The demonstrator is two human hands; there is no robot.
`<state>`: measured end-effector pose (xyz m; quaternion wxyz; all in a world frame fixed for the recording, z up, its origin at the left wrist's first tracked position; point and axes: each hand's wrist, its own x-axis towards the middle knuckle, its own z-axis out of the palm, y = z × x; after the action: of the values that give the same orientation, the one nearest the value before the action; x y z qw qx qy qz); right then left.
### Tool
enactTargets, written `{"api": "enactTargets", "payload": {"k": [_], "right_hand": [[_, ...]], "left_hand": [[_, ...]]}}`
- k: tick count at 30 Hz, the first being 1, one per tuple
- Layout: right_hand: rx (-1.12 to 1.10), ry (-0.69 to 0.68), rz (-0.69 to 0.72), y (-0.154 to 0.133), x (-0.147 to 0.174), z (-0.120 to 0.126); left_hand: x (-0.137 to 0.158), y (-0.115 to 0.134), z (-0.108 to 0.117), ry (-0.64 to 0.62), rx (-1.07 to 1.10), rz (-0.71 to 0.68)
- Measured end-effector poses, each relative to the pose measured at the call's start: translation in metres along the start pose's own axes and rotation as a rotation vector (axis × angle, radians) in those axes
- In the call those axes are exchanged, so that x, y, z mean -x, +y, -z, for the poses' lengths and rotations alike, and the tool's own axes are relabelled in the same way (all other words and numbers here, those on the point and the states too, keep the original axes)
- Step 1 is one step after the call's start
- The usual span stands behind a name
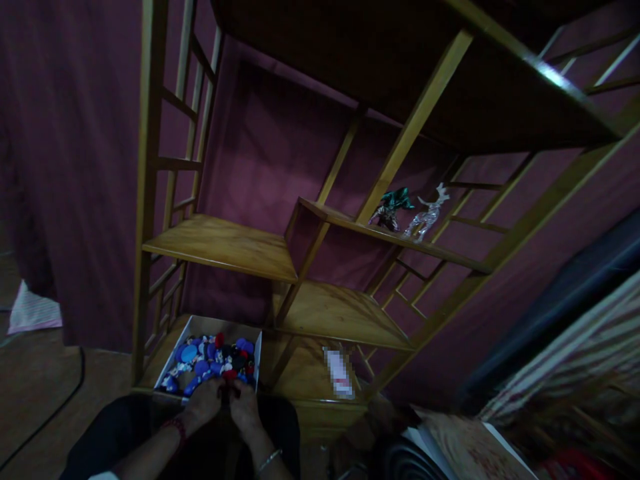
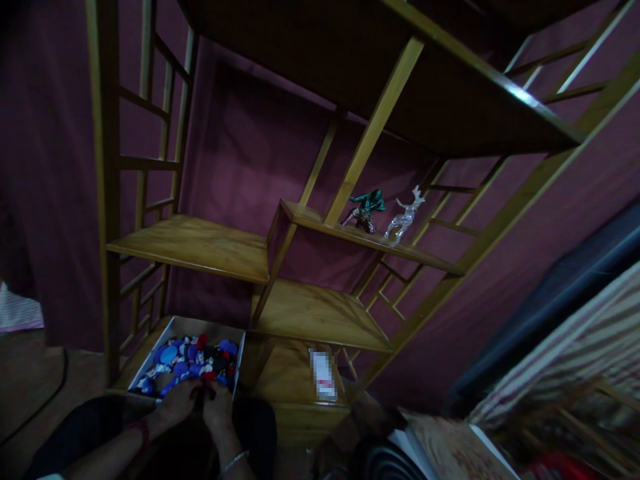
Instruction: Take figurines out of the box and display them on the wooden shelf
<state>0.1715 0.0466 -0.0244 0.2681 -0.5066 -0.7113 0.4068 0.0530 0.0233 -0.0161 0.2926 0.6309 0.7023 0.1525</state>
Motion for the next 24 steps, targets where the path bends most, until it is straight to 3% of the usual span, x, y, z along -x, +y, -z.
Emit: {"api": "enactTargets", "payload": {"k": [13,24], "right_hand": [[-0.057,0.005,0.013,-0.015,-0.006,0.001],[-0.041,0.066,-0.037,-0.014,-0.005,-0.005]], "left_hand": [[0.003,0.017,0.019,0.048,0.034,0.016],[0.005,0.013,0.022,0.143,0.14,0.071]]}}
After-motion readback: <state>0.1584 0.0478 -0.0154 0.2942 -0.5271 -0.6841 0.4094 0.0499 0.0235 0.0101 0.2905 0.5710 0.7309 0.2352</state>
